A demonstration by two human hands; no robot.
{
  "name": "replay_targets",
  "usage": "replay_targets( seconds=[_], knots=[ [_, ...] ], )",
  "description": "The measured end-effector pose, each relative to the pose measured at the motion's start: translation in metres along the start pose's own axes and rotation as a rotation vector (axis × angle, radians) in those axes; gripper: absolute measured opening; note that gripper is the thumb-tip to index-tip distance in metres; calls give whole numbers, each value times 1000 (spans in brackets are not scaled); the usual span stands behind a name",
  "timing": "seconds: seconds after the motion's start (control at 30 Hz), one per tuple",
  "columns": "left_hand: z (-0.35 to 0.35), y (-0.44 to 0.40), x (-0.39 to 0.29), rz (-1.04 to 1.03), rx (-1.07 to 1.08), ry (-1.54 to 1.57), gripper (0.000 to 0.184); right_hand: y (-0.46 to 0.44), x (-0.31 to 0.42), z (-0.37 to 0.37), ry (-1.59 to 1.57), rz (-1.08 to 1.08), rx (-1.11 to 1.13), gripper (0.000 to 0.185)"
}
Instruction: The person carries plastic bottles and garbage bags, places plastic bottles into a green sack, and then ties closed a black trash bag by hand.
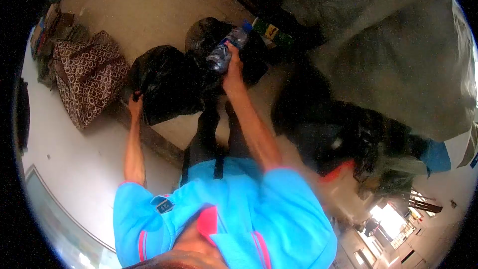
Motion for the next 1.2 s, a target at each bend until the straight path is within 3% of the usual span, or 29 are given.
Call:
replay_targets(
  seconds=[0.1,0.13,0.2,0.23,0.37,0.63,0.7,0.77,0.83,0.87,0.93,1.0,1.13,1.2],
  knots=[
    [9,23,-26,170,114,-12,35,-33,5,51,168,-60,-205,60],
    [7,18,-21,163,112,-18,35,-41,6,71,158,-60,-204,60],
    [-3,13,-5,102,103,-67,47,-46,7,102,502,-144,-176,68],
    [-1,15,-1,99,110,-80,47,-39,6,117,599,-234,-305,77],
    [-2,18,13,116,45,-185,56,-50,-17,181,514,-282,-308,79],
    [24,23,-29,-42,56,-251,57,-9,14,158,655,-66,-260,75],
    [30,15,-26,-74,115,-102,58,21,30,148,590,13,-215,73],
    [41,1,-8,-138,31,-337,59,70,47,134,619,135,-170,61],
    [42,-35,31,-211,139,-316,55,88,42,160,411,103,-78,73],
    [43,-49,48,-246,194,-302,53,96,35,177,343,92,-117,72],
    [35,-48,44,-238,313,-342,51,126,34,218,468,301,-240,71],
    [34,-34,26,-209,349,-403,49,160,34,253,406,334,-354,53],
    [18,-9,-20,-286,428,-542,46,251,2,360,167,403,-539,55],
    [0,-2,-57,-356,481,-598,44,309,-26,406,-171,532,-573,52]
  ],
)
Point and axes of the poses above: each hand's wrist, its own y-axis away from the middle knuckle, its own z-axis out of the back of the hand, x = y × z, the point moved 5 cm from there along -y, towards the middle knuckle, and after that the axes turned 14 degrees about -y, right-handed, at the moved point
